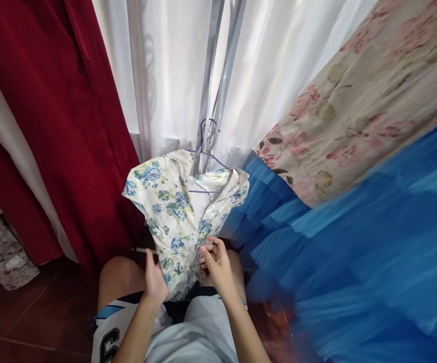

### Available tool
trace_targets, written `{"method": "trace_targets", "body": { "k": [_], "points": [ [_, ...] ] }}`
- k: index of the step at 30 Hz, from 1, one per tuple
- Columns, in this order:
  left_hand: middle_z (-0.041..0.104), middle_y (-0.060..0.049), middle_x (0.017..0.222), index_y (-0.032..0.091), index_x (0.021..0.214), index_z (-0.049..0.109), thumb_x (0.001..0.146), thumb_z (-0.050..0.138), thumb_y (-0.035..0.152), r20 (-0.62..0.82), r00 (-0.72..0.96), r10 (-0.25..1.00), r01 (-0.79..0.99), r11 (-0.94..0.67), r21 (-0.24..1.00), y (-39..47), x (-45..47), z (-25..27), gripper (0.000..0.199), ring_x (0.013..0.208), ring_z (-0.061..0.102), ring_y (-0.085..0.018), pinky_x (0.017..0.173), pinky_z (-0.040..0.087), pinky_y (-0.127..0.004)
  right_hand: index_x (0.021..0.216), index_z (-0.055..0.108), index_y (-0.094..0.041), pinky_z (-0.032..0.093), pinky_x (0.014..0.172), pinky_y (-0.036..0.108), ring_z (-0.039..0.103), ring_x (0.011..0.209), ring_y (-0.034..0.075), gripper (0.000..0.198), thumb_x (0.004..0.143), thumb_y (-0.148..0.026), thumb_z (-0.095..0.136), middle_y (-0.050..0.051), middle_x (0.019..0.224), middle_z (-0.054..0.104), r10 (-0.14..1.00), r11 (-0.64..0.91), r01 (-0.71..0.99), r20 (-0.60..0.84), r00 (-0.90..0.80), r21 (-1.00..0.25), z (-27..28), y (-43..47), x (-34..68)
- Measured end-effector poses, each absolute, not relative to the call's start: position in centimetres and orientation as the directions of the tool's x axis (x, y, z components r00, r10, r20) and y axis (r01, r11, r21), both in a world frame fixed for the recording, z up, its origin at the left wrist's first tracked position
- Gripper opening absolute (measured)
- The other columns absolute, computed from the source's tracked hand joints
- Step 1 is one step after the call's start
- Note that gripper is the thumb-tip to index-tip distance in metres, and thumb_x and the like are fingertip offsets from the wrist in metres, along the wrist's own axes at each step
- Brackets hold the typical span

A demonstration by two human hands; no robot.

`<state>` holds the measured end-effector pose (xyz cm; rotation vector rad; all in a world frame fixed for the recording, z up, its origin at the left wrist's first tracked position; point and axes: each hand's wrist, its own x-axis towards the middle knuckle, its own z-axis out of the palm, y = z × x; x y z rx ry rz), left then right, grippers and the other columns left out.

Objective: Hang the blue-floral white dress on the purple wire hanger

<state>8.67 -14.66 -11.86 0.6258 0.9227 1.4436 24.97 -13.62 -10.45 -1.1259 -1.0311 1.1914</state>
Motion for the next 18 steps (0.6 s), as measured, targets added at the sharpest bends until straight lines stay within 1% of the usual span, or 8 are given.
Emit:
{"method": "trace_targets", "body": {
  "k": [2,5,8,11,13,15,16,18],
  "points": [
    [0.069,-0.014,0.120,0.023,0.122,0.067,0.070,0.066,0.074,-0.178,-0.101,0.979,-0.548,0.095,0.831,-15.4,8.4,-13.2,0.073,0.120,0.060,-0.035,0.098,0.050,-0.050,0.113,0.051,-0.026,0.047,0.054,0.028,0.059,0.063,0.017,0.046,0.079,-0.049,0.072,0.002,0.090,0.062,0.996,0.042,-0.122,0.033,0.077,-0.992,-10.8,-13.0,24.5],
    [0.072,-0.012,0.115,0.019,0.118,0.069,0.064,0.083,0.048,-0.154,-0.125,0.980,-0.424,0.088,0.902,-15.6,8.6,-14.4,0.063,0.118,0.062,-0.034,0.102,0.049,-0.045,0.104,0.053,-0.024,0.045,0.054,0.029,0.055,0.061,0.017,0.035,0.084,-0.051,0.064,0.000,0.079,0.058,0.996,0.089,-0.052,0.088,0.018,-0.995,-10.2,-11.9,23.6],
    [0.073,-0.012,0.110,0.016,0.106,0.072,0.068,0.079,0.037,-0.090,-0.164,0.982,-0.285,0.040,0.958,-15.2,8.6,-14.8,0.045,0.115,0.064,-0.033,0.101,0.049,-0.042,0.084,0.055,-0.023,0.037,0.052,0.027,0.046,0.056,0.015,0.028,0.087,-0.051,0.059,-0.003,0.062,0.049,0.988,0.147,0.040,0.145,-0.045,-0.988,-9.0,-10.9,23.2],
    [0.075,-0.010,0.102,0.017,0.100,0.072,0.073,0.074,0.035,-0.041,-0.259,0.965,-0.150,0.002,0.989,-14.7,7.5,-15.2,0.033,0.107,0.067,-0.032,0.094,0.052,-0.040,0.072,0.053,-0.022,0.032,0.052,0.026,0.043,0.055,0.014,0.030,0.086,-0.047,0.060,-0.004,0.057,0.046,0.985,0.158,0.052,0.155,-0.070,-0.986,-8.2,-10.6,23.6],
    [0.071,-0.010,0.110,0.019,0.109,0.068,0.078,0.068,0.033,0.076,-0.462,0.884,0.001,-0.085,0.996,-14.5,6.5,-15.1,0.034,0.112,0.064,-0.031,0.095,0.051,-0.040,0.068,0.053,-0.021,0.030,0.052,0.026,0.041,0.053,0.013,0.030,0.084,-0.044,0.062,-0.004,0.055,0.047,0.989,0.146,0.020,0.145,-0.043,-0.989,-8.1,-10.9,24.0],
    [0.061,-0.012,0.129,0.022,0.124,0.058,0.083,0.064,0.030,0.287,-0.645,0.708,0.212,-0.195,0.958,-14.3,5.8,-14.6,0.042,0.125,0.055,-0.029,0.102,0.046,-0.040,0.065,0.052,-0.021,0.028,0.052,0.026,0.038,0.051,0.012,0.030,0.083,-0.042,0.063,-0.004,0.054,0.047,0.991,0.131,-0.009,0.131,-0.018,-0.991,-8.1,-11.4,24.4],
    [0.055,-0.012,0.134,0.023,0.128,0.054,0.084,0.063,0.028,0.397,-0.659,0.638,0.312,-0.248,0.917,-14.3,5.9,-14.1,0.045,0.129,0.051,-0.028,0.104,0.044,-0.040,0.063,0.051,-0.021,0.027,0.051,0.026,0.037,0.050,0.012,0.030,0.083,-0.040,0.064,-0.004,0.053,0.047,0.992,0.122,-0.019,0.122,-0.011,-0.992,-8.1,-11.7,24.5],
    [0.055,-0.012,0.131,0.024,0.124,0.054,0.087,0.062,0.025,0.554,-0.503,0.663,0.432,-0.362,0.826,-14.1,6.8,-13.0,0.039,0.127,0.051,-0.026,0.105,0.043,-0.039,0.061,0.049,-0.021,0.025,0.050,0.026,0.036,0.048,0.011,0.031,0.082,-0.038,0.065,-0.005,0.051,0.047,0.995,0.102,-0.027,0.103,-0.014,-0.994,-7.8,-12.3,24.5]
  ]
}}
